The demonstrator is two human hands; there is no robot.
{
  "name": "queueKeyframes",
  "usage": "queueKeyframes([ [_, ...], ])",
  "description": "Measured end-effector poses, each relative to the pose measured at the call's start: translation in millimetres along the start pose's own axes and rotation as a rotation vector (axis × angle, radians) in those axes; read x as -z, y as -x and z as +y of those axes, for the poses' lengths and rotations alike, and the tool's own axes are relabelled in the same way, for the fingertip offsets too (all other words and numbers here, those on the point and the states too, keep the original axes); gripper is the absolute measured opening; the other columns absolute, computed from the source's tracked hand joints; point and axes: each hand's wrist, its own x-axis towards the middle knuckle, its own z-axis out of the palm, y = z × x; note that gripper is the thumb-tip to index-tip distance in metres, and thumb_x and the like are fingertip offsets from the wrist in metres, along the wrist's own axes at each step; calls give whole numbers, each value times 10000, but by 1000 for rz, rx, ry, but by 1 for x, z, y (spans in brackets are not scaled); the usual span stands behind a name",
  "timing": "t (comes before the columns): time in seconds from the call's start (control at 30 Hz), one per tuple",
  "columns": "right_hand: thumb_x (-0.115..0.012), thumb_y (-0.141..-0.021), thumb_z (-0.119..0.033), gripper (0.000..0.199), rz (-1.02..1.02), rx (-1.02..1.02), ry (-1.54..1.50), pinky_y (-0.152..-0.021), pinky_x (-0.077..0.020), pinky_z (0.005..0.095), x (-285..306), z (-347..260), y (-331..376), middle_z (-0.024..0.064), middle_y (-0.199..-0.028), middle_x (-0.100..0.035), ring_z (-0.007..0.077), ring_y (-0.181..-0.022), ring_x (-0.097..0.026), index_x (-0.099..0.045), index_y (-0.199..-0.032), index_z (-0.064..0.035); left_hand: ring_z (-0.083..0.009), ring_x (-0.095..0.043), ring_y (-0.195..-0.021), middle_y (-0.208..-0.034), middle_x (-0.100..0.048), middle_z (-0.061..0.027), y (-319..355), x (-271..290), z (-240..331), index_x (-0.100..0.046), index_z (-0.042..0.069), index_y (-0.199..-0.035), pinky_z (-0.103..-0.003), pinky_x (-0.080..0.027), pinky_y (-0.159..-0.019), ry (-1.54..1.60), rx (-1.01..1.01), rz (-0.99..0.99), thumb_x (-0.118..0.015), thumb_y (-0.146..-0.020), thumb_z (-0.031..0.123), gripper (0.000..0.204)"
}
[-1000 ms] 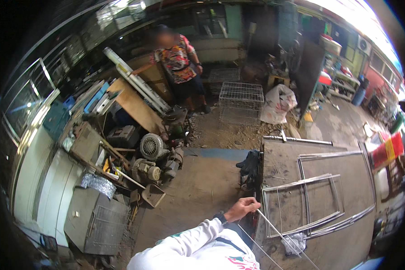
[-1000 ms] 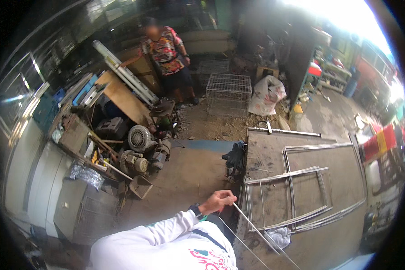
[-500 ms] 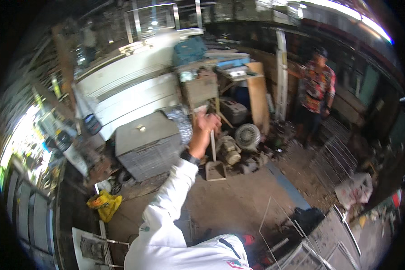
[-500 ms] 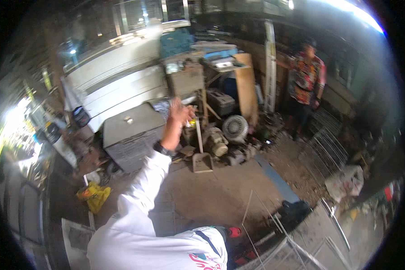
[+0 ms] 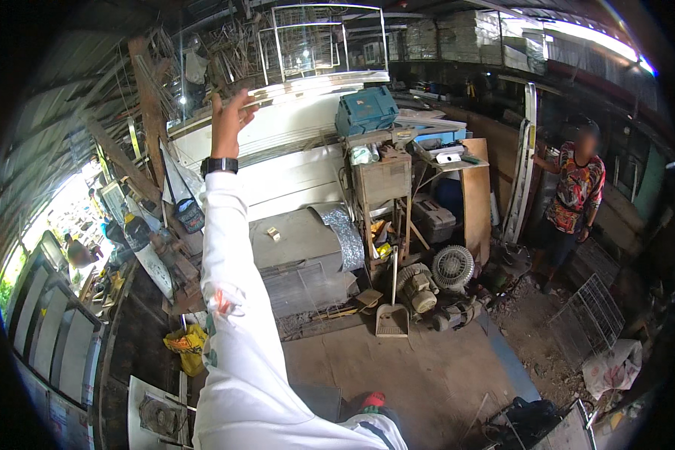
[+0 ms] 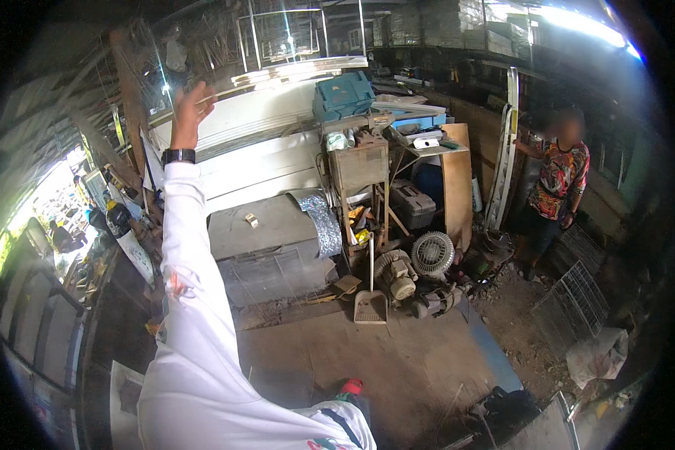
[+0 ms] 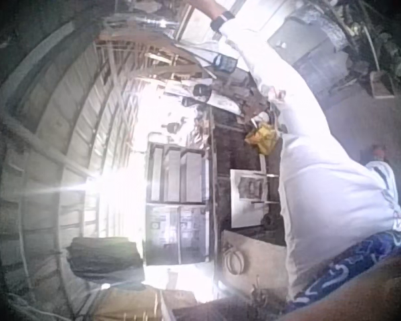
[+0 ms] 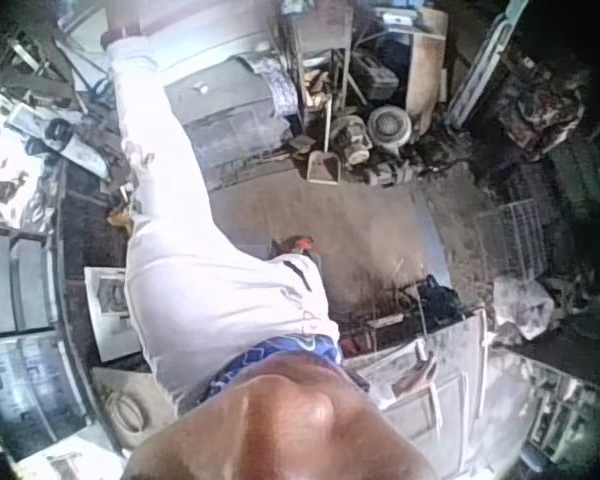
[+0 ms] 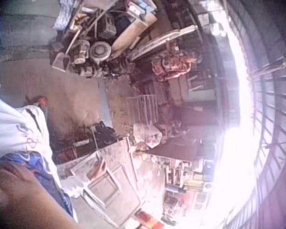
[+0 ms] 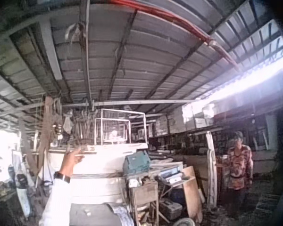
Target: The person measures rectangular metal frames on a workbench using a tape measure, then picks up and compares thin metal rods to the frames. The person repeatedly measures different frames and handles several rods, occasionally gesturing toward another person in the workshop.
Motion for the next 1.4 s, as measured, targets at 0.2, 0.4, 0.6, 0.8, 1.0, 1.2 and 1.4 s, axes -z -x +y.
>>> queueKeyframes([
  [0.2,-721,-898,-222,323,68,-79,-49,-686,-492,263,-60,10,11,85,-948,-659,163,-800,-596,-683,-1130,0,-244,-659,-1068,-1266,-622,-152,-110,12,-129,-398,52,-1457,-320,-542,-886,-59,85,-79,-459,-1026,214,465],
  [0.4,-672,-873,-109,191,-18,141,-6,-559,-397,226,-187,48,-14,14,-764,-595,59,-651,-516,-638,-1010,20,-201,-616,-1110,-1364,-558,-129,-307,158,-197,-366,128,-1509,-260,-524,-868,47,14,-243,-446,-1021,220,503],
  [0.6,-668,-851,-104,197,124,135,164,-510,-417,246,-216,29,-8,40,-712,-623,75,-568,-546,-672,-987,39,-250,-641,-974,-1225,-612,-173,-288,116,-275,-315,135,-1501,-343,-534,-779,409,156,-131,-576,-973,230,597],
  [0.8,-660,-865,-100,176,-41,-10,233,-599,-494,269,-261,12,27,80,-746,-687,123,-657,-643,-692,-938,56,-116,-597,-691,-990,-673,-57,-171,-8,-403,-583,99,-1229,-202,-463,-544,-21,206,-202,-593,-971,273,312],
  [1.0,-691,-871,-142,189,-362,141,206,-686,-526,280,-317,-15,73,131,-808,-726,147,-738,-685,-714,-935,35,-155,-638,-770,-883,-682,-62,230,-149,-386,-649,51,-1002,-271,-488,-648,-50,598,-860,-516,-989,300,282],
  [1.2,-671,-886,-125,220,-709,214,170,-703,-538,306,-305,-57,115,151,-851,-729,149,-777,-700,-698,-1066,-2,-299,-640,-1013,-1100,-621,-213,552,-202,-363,-378,-3,-1345,-453,-549,-855,217,1873,-915,-554,-924,607,762],
  [1.4,-637,-920,-270,386,-933,254,260,-695,-549,344,-262,-50,127,188,-858,-720,239,-716,-708,-640,-1228,-39,-358,-646,-1022,-1104,-620,-256,612,-202,-354,-420,16,-1206,-481,-567,-873,692,1948,-229,-480,-997,491,523],
])
